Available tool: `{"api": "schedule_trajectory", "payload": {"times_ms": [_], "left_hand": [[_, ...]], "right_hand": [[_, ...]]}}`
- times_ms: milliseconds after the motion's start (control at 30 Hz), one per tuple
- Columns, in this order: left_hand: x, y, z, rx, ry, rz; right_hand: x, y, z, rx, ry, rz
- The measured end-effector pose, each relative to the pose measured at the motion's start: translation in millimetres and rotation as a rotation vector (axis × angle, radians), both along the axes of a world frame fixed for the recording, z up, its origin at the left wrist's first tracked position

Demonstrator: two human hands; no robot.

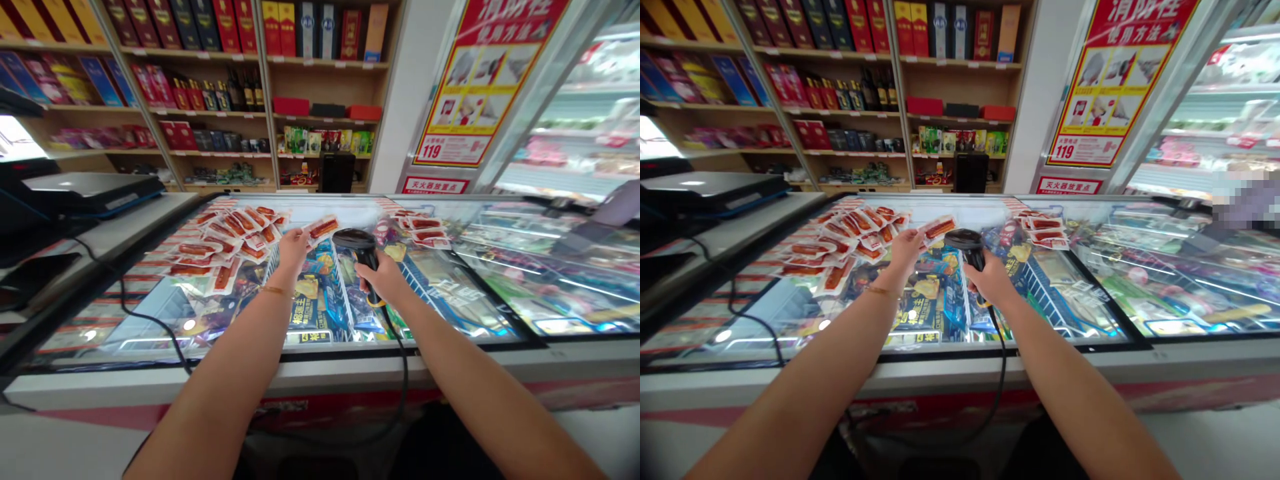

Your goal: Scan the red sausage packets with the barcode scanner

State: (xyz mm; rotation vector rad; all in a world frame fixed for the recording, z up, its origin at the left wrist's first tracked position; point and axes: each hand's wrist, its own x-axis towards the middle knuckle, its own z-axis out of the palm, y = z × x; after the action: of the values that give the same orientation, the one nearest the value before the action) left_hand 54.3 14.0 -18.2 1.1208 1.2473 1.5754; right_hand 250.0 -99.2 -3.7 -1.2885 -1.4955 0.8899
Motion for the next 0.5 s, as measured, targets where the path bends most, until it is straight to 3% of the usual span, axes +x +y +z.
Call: {"api": "schedule_trajectory", "payload": {"times_ms": [500], "left_hand": [[2.7, -4.1, 0.5, -0.024, -0.004, -0.054]], "right_hand": [[-7.8, -9.5, 2.7, -0.008, -0.067, 0.064]]}}
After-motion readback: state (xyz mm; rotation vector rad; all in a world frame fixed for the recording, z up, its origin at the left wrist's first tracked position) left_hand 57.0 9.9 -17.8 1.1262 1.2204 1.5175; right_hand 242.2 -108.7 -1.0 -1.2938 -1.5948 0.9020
